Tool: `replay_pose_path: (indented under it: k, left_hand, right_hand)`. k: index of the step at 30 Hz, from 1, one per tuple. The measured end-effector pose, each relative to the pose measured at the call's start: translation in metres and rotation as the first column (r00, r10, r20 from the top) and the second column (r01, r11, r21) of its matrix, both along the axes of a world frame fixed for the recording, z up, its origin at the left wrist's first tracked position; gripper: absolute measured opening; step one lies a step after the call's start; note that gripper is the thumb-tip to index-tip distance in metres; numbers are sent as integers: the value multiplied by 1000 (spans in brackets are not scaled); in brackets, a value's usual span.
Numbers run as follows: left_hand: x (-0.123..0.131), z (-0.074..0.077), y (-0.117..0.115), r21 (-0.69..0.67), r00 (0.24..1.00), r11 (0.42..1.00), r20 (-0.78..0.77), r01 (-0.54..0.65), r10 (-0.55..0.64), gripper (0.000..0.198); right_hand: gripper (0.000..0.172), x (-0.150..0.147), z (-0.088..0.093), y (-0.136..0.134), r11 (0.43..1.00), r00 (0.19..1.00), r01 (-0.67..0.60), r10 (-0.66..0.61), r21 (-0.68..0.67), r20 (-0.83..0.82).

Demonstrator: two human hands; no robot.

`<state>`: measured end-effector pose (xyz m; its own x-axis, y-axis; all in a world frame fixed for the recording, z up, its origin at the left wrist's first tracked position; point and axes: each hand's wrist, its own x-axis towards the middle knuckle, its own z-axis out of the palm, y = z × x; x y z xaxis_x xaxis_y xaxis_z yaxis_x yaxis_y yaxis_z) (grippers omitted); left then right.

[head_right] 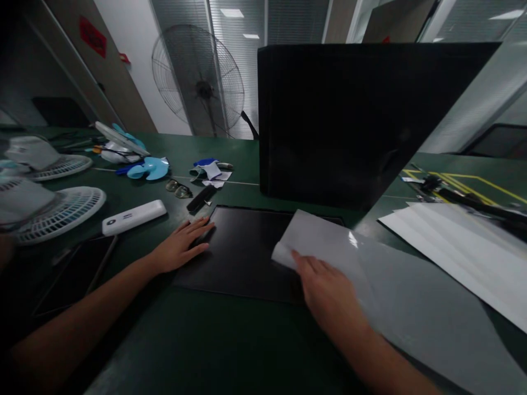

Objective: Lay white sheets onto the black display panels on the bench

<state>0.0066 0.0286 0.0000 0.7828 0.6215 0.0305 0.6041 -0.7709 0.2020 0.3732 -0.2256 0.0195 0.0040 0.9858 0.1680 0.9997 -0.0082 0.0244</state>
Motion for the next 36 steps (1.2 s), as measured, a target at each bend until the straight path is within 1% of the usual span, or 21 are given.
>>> replay_pose_path:
  k: [1, 2, 3, 5, 8, 11, 14, 16, 18, 19, 21, 23, 24, 25, 27, 30, 32, 33, 34, 36]
  left_hand:
    - [-2, 1, 0, -7, 1000, 1000, -9, 27, -27, 77]
    - [-5, 3, 1, -20, 998, 998, -23, 62, -62, 82]
    - [-8, 5, 0, -39, 994, 994, -36, 97, -99, 88]
    - [-12, 10, 0, -84, 988, 986, -53, 143, -148, 99]
    - [-14, 17, -3, -127, 990, 984, -48, 127, -134, 102]
    - [-12, 18, -5, -139, 996, 988, -33, 73, -78, 101]
    - [-11, 16, -5, -150, 999, 988, -25, 42, -46, 101]
    - [-11, 14, -4, -144, 999, 989, -11, 40, -42, 100]
    - [-11, 12, -4, -133, 999, 991, 7, 36, -35, 94]
    - [-10, 11, -4, -131, 999, 991, 15, 31, -30, 91]
    - [-10, 11, -5, -132, 999, 991, 33, 23, -18, 88]
    - [-9, 13, -7, -129, 999, 991, 41, 19, -14, 89]
    - [-9, 13, -8, -123, 999, 992, 39, 18, -14, 89]
    - [-9, 14, -9, -115, 999, 993, 32, 18, -15, 88]
    - [-9, 15, -10, -105, 1000, 994, 21, 24, -22, 85]
    - [-10, 15, -10, -101, 998, 994, 59, 38, -32, 75]
    - [-10, 14, -9, -102, 995, 994, 100, 38, -28, 74]
    - [-10, 13, -9, -101, 993, 994, 114, 35, -24, 75]
    - [-10, 13, -9, -102, 993, 994, 119, 34, -22, 77]
    - [-9, 14, -10, -101, 992, 994, 122, 35, -22, 80]
  right_hand:
    - [51, -17, -6, -1, 992, 992, -125, 125, -1, -14]
    - [51, -31, -10, -2, 975, 974, -224, 224, 1, -30]
    - [51, -42, -14, -2, 957, 955, -292, 292, 6, -47]
    - [54, -54, -16, -4, 923, 920, -385, 384, 2, -81]
    - [58, -56, -13, -3, 878, 873, -476, 466, -45, -143]
    - [55, -51, -9, -1, 867, 860, -490, 464, -92, -212]
    - [56, -48, -9, 0, 858, 847, -504, 470, -97, -248]
    - [56, -49, -12, -1, 842, 830, -536, 514, -58, -217]
    - [54, -50, -17, -3, 851, 838, -525, 523, 28, -155]
    - [53, -50, -20, -4, 871, 862, -485, 492, 78, -126]
    - [50, -50, -28, -6, 922, 924, -357, 373, 153, -91]
    - [52, -50, -34, -7, 952, 962, -250, 265, 179, -68]
    - [55, -49, -36, -7, 956, 968, -232, 245, 182, -53]
    - [57, -49, -37, -6, 951, 966, -245, 255, 188, -34]
    - [59, -48, -36, -4, 914, 935, -349, 354, 206, 13]
    - [69, -47, -29, 1, 806, 828, -556, 558, 202, 54]
    - [77, -48, -23, 2, 754, 775, -626, 630, 200, 51]
    - [78, -48, -22, 3, 750, 773, -627, 633, 209, 49]
    - [77, -48, -21, 2, 763, 790, -604, 611, 230, 49]
    - [72, -48, -24, 1, 822, 864, -492, 502, 287, 45]
